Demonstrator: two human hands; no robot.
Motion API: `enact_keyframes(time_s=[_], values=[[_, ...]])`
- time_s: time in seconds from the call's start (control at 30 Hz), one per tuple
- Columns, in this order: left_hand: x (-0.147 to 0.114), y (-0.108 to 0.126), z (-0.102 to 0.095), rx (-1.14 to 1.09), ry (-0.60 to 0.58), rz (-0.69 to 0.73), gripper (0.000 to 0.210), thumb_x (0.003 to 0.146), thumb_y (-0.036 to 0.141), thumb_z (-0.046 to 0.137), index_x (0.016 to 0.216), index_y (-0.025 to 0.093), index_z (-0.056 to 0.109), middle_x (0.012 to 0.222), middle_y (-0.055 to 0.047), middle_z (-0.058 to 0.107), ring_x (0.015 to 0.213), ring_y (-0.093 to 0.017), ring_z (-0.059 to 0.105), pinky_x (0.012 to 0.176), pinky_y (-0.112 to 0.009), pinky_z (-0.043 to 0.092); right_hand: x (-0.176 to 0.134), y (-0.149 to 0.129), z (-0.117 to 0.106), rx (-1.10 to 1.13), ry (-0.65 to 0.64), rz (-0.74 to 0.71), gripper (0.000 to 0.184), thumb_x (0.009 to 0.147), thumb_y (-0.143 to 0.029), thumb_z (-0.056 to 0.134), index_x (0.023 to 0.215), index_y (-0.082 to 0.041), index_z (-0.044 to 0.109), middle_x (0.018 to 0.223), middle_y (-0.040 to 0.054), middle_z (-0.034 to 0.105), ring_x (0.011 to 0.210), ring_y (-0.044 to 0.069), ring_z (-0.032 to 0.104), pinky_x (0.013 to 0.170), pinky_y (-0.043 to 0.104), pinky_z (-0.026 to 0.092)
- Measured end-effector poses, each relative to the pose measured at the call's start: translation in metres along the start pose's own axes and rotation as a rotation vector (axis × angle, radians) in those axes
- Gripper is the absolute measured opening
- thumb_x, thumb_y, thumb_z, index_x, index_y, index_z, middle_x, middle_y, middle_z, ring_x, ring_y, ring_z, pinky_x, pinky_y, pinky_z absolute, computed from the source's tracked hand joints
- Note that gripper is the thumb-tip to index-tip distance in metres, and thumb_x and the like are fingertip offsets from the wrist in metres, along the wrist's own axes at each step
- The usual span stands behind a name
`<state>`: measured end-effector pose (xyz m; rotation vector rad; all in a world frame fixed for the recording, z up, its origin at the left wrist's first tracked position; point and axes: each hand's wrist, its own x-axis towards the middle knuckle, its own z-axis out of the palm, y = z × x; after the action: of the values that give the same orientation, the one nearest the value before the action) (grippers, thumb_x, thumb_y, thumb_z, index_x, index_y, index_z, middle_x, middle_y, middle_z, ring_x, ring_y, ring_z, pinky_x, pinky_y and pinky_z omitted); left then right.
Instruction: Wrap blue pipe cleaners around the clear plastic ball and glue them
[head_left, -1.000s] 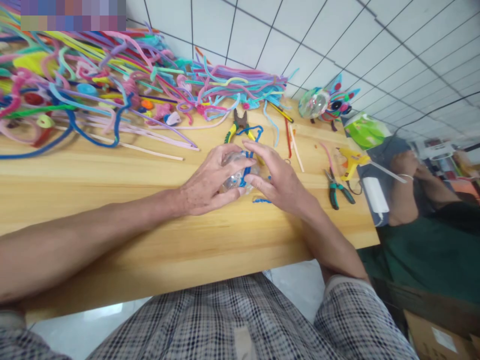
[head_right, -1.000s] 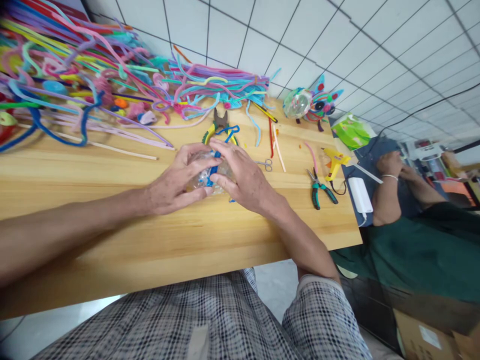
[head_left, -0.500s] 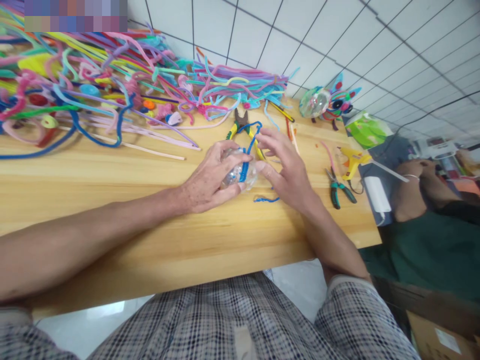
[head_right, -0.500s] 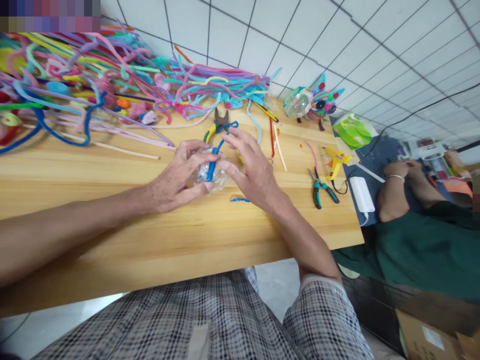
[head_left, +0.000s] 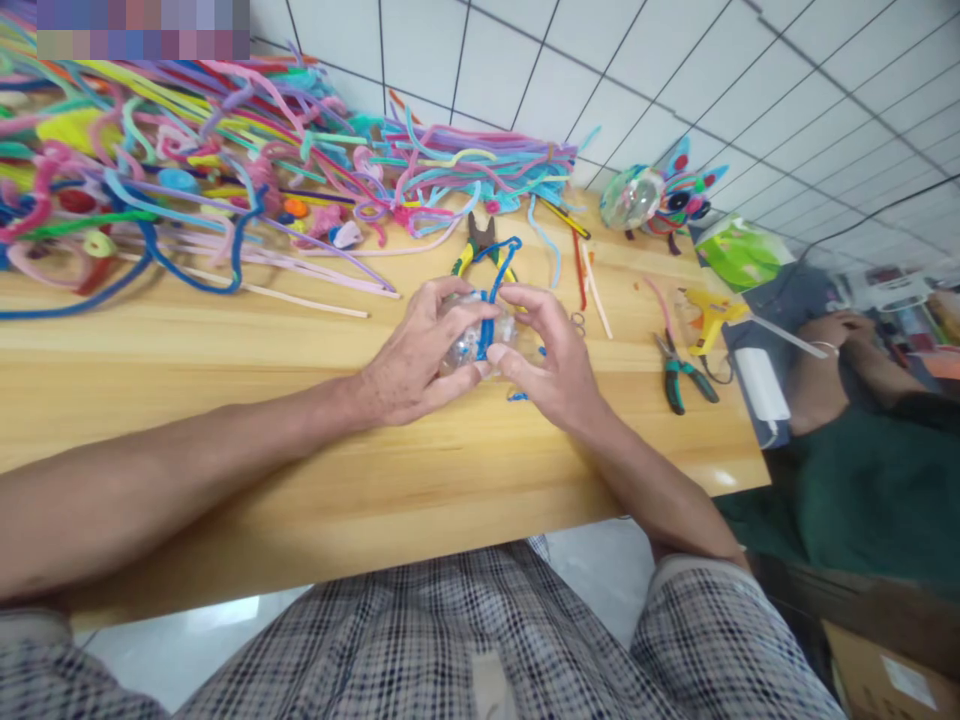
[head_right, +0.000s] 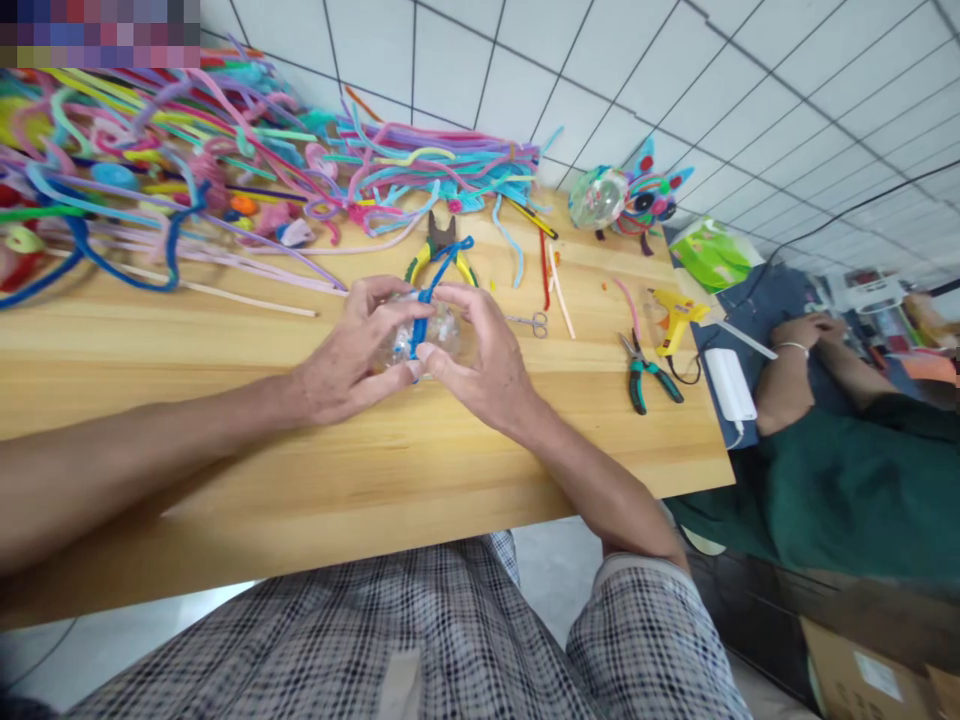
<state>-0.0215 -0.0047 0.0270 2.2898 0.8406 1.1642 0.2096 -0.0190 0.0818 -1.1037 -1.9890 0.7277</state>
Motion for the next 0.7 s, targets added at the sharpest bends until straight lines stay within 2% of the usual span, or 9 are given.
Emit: enact_keyframes(time_s=[0.1,0.33,0.7], values=[[0.000,0.000,0.000,-0.001,-0.014,-0.007,0.057,0.106,0.048,0.064,0.159,0.029,0.053,0.157,-0.018,0.049,0.152,-0.040,0.049,0.127,-0.069,0.046,0.001,0.005,0.003,0.036,-0.010,0.036,0.050,0.097,-0.044,0.076,0.143,-0.030,0.061,0.154,0.0099,0.070,0.148,0.030,0.064,0.127,0.055,0.053],[0.001,0.002,-0.001,-0.003,-0.015,0.008,0.055,0.108,0.049,0.062,0.159,0.030,0.053,0.157,-0.018,0.049,0.152,-0.039,0.050,0.128,-0.069,0.045,-0.001,0.023,0.011,0.136,-0.024,0.089,0.059,0.095,-0.052,0.080,0.146,-0.030,0.059,0.154,0.0106,0.070,0.144,0.028,0.068,0.127,0.052,0.054],[0.000,0.001,0.000,0.001,-0.021,0.004,0.055,0.107,0.048,0.063,0.159,0.031,0.054,0.158,-0.017,0.050,0.154,-0.039,0.049,0.129,-0.069,0.044,0.000,0.021,0.009,0.084,-0.036,0.089,0.057,0.093,-0.042,0.080,0.145,-0.031,0.059,0.155,0.0118,0.069,0.144,0.029,0.068,0.123,0.053,0.058]])
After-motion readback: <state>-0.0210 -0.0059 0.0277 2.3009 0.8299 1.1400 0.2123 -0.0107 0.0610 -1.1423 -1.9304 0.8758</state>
